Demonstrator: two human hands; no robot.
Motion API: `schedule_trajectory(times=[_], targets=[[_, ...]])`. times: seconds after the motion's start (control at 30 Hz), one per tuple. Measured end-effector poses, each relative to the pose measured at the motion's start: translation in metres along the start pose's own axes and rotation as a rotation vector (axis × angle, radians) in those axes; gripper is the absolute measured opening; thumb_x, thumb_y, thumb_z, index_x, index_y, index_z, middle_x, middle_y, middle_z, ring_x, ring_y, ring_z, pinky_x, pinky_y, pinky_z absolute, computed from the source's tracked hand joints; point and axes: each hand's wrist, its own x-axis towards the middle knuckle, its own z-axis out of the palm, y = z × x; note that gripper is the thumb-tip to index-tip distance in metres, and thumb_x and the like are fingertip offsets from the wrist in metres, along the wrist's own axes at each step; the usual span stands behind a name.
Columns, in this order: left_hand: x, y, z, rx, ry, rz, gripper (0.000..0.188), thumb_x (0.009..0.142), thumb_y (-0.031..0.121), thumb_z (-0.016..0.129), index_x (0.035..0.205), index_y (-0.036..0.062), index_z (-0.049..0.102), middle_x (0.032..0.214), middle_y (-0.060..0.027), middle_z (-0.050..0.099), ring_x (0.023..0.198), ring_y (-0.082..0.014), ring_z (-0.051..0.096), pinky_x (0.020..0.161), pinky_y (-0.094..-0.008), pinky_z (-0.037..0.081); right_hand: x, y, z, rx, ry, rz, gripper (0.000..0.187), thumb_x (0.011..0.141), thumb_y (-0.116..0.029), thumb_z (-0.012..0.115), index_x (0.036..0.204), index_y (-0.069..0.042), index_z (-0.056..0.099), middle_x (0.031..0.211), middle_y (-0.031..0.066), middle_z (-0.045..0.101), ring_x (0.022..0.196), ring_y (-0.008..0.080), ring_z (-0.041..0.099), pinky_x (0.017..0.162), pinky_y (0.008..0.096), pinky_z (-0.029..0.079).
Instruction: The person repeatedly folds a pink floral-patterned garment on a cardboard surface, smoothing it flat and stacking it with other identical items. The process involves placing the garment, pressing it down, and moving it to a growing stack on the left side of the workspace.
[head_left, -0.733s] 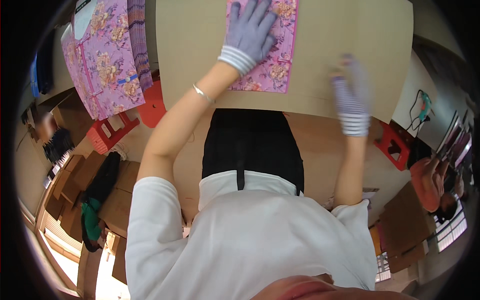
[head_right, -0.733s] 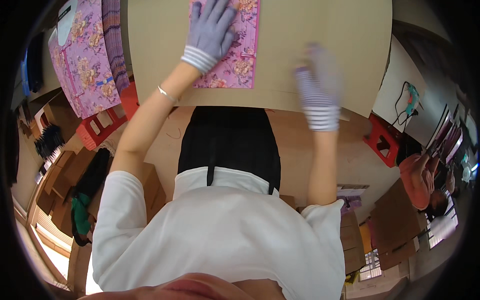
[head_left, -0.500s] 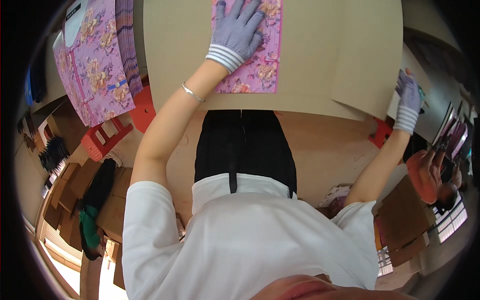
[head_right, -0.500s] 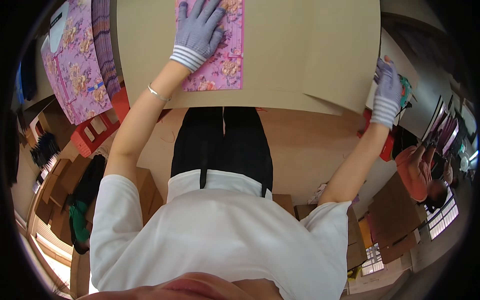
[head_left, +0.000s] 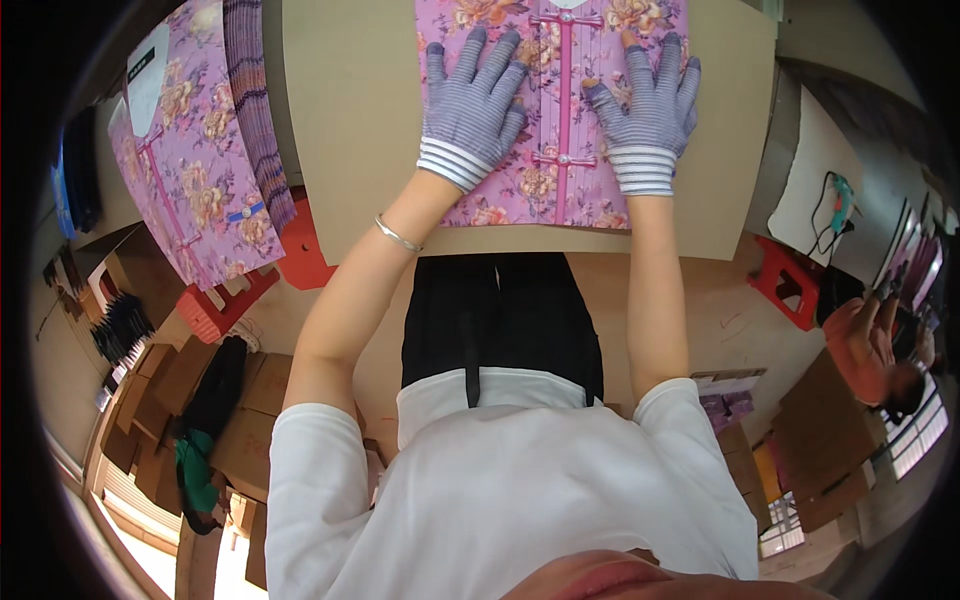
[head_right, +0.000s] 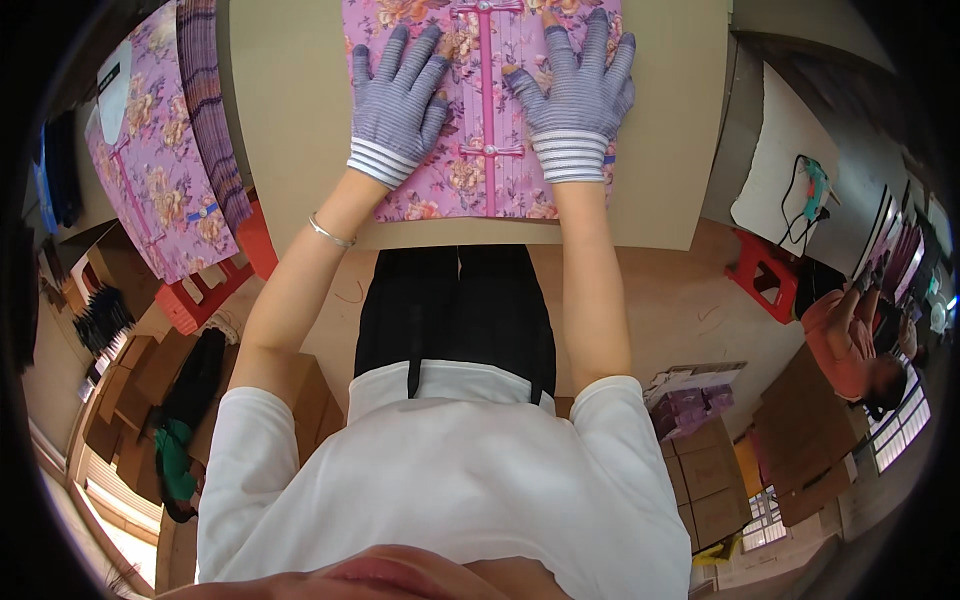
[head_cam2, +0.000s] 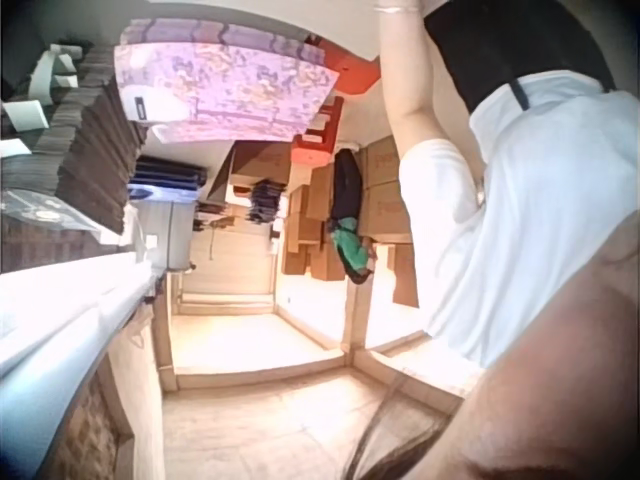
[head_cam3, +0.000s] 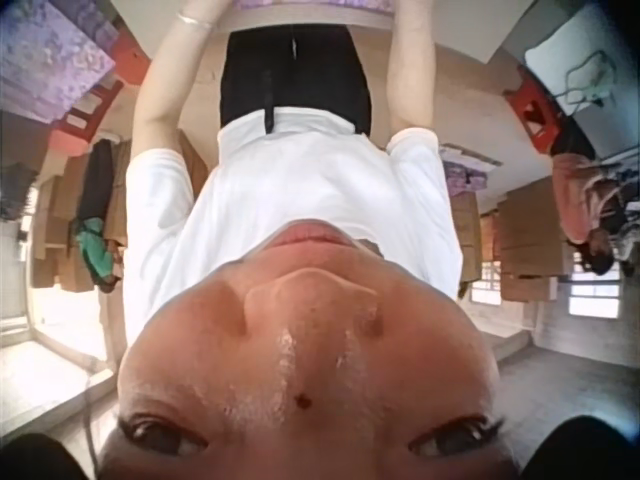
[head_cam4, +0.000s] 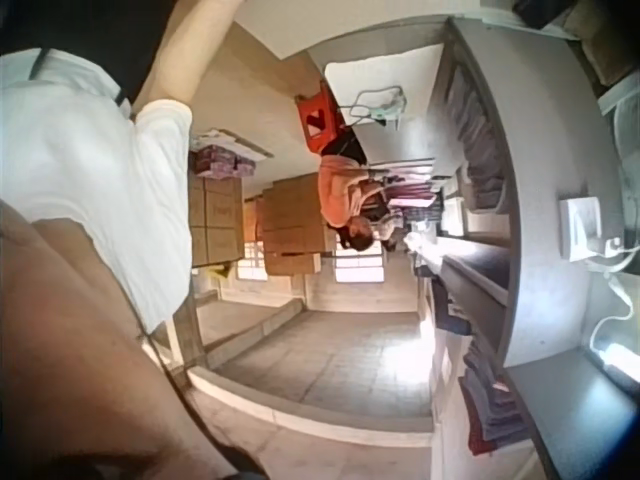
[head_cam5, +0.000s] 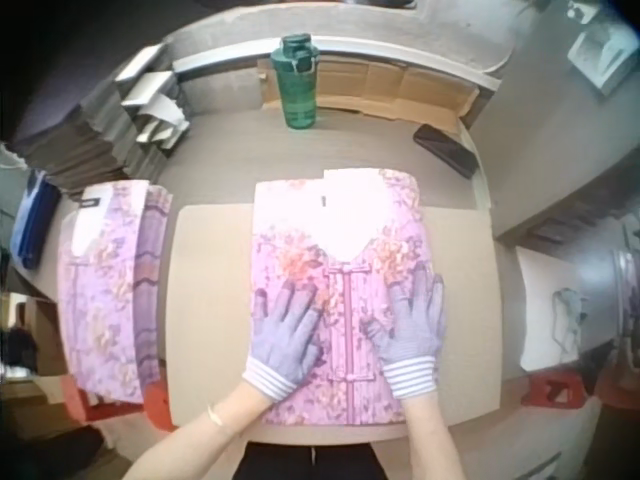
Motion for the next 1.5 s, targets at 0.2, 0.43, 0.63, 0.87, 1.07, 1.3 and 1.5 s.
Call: schedule_trajectory(times=[0.2,0.43,0.63,0.87,1.07,1.3,1.5], targets=[[0.001,0.000,0.000,0.002,-0.027,-0.014,0.050,0.085,0.029,0.062,0.132,0.0115,0.058,0.153,-0.0093,0.039,0.140,-0.0383,0.034,0.111,-0.0684,0.018,0.002,-0.002,0.007,-0.018,0.002,-0.012,0.064,0.075,-0.054,0.074,0.128,-0.022,0.062,0.152,0.0139,0.039,0.137,0.0494,0.027,0.101,0.0651,0.031],[0.006,0.004,-0.005,0.025,-0.104,-0.009,0.049,0.084,0.031,0.064,0.133,0.0324,0.059,0.155,-0.0100,0.036,0.140,-0.0431,0.032,0.108,-0.0744,0.019,0.024,-0.009,0.016,-0.088,-0.027,0.007,0.061,0.077,-0.055,0.070,0.127,-0.022,0.063,0.150,0.0105,0.042,0.139,0.0424,0.029,0.101,0.0662,0.028],[0.007,0.003,-0.005,-0.017,-0.097,-0.012,0.049,0.084,0.032,0.064,0.132,0.0253,0.061,0.155,-0.0117,0.035,0.142,-0.0438,0.028,0.108,-0.0756,0.013,0.067,-0.013,0.031,-0.162,0.069,-0.026,0.054,0.085,-0.055,0.062,0.132,-0.027,0.061,0.148,0.0074,0.048,0.140,0.0360,0.033,0.103,0.0639,0.026],[0.037,0.006,-0.007,-0.014,-0.059,-0.131,0.052,0.085,0.032,0.058,0.137,0.0261,0.055,0.155,-0.0071,0.037,0.143,-0.0431,0.028,0.108,-0.0766,0.012,0.066,-0.009,0.037,-0.095,0.081,-0.037,0.055,0.082,-0.052,0.066,0.129,-0.024,0.063,0.145,0.0077,0.051,0.140,0.0354,0.034,0.103,0.0682,0.022],[0.058,-0.003,0.010,0.049,0.044,-0.150,0.053,0.086,0.031,0.058,0.139,0.0248,0.054,0.152,-0.0035,0.041,0.142,-0.0415,0.031,0.107,-0.0772,0.014,0.065,-0.009,0.037,-0.081,0.097,-0.056,0.055,0.082,-0.052,0.066,0.129,-0.024,0.063,0.144,0.0074,0.051,0.139,0.0348,0.036,0.102,0.0684,0.023],[0.059,-0.003,0.010,0.042,0.049,-0.156,0.053,0.088,0.034,0.057,0.139,0.0234,0.053,0.152,-0.0039,0.042,0.142,-0.0423,0.031,0.106,-0.0774,0.016,0.064,-0.012,0.034,-0.080,0.069,-0.041,0.054,0.084,-0.052,0.065,0.130,-0.024,0.062,0.144,0.0054,0.051,0.140,0.0333,0.035,0.102,0.0706,0.022],[0.060,0.000,0.009,0.066,0.063,-0.158,0.052,0.088,0.035,0.057,0.138,0.0227,0.054,0.152,-0.0048,0.042,0.141,-0.0433,0.032,0.106,-0.0768,0.017,0.063,-0.010,0.035,-0.068,0.069,-0.040,0.054,0.084,-0.053,0.064,0.130,-0.025,0.062,0.146,0.0045,0.050,0.141,0.0336,0.034,0.102,0.0725,0.021]])
